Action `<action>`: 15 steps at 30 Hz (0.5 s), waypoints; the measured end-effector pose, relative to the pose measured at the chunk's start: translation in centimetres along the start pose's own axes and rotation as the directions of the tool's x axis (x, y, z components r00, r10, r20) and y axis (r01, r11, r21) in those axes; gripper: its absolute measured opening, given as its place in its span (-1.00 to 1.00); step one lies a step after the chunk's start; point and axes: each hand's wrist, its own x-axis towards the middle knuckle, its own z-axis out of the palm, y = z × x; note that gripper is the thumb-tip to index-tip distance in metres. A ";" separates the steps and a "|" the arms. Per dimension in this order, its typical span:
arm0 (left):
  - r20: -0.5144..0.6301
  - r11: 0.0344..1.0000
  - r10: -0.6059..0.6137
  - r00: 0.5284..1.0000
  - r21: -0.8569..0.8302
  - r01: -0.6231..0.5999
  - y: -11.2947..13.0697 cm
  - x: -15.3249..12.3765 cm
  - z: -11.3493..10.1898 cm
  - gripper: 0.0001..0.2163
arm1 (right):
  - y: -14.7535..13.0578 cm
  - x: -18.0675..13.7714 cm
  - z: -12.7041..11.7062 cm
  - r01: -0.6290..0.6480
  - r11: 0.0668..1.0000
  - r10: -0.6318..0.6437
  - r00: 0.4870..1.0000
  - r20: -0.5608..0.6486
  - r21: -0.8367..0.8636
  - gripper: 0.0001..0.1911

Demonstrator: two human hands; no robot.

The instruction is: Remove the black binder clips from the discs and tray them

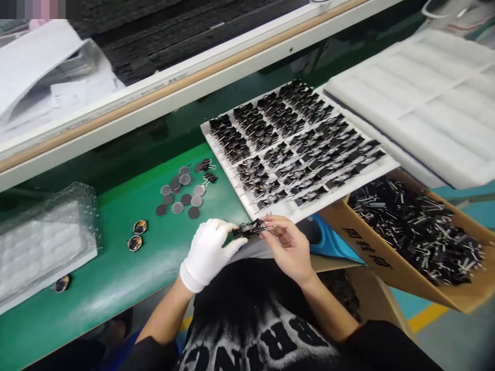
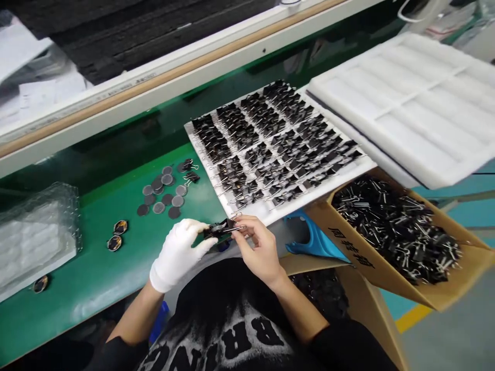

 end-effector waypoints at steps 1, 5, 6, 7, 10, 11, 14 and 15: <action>-0.021 0.998 0.021 1.000 0.064 -0.019 0.7 0.5 0.6 -0.74 | 0.3 -0.1 -0.8 0.041 0.992 -0.050 0.996 -0.073 -0.122 -0.80; -0.010 0.965 0.055 0.998 0.256 -0.051 3.3 3.2 2.9 -0.68 | 1.7 0.1 -2.9 0.013 0.848 -0.210 0.926 -0.313 -0.530 -0.50; 0.011 0.954 0.057 0.998 0.295 -0.058 4.0 4.0 3.4 -0.66 | 2.2 0.2 -3.3 -0.026 0.828 -0.200 0.920 -0.338 -0.560 -0.47; 0.031 0.943 0.055 0.998 0.328 -0.062 4.5 4.6 3.8 -0.64 | 2.6 0.3 -3.5 -0.062 0.818 -0.178 0.918 -0.354 -0.572 -0.45; 0.065 0.923 0.030 0.997 0.382 -0.053 5.7 5.8 4.8 -0.61 | 3.6 0.5 -3.8 -0.132 0.813 -0.120 0.916 -0.384 -0.567 -0.41; 0.056 0.921 0.020 0.998 0.388 -0.040 5.9 5.9 5.1 -0.61 | 3.8 0.6 -3.9 -0.139 0.813 -0.114 0.914 -0.389 -0.565 -0.40; -0.041 0.931 -0.002 0.999 0.364 0.016 5.9 5.5 6.0 -0.60 | 4.4 1.0 -3.8 -0.132 0.810 -0.122 0.916 -0.383 -0.572 -0.42; -0.098 0.937 -0.015 0.995 0.345 0.049 5.7 5.3 6.3 -0.59 | 4.5 1.2 -3.8 -0.122 0.804 -0.135 0.916 -0.378 -0.582 -0.42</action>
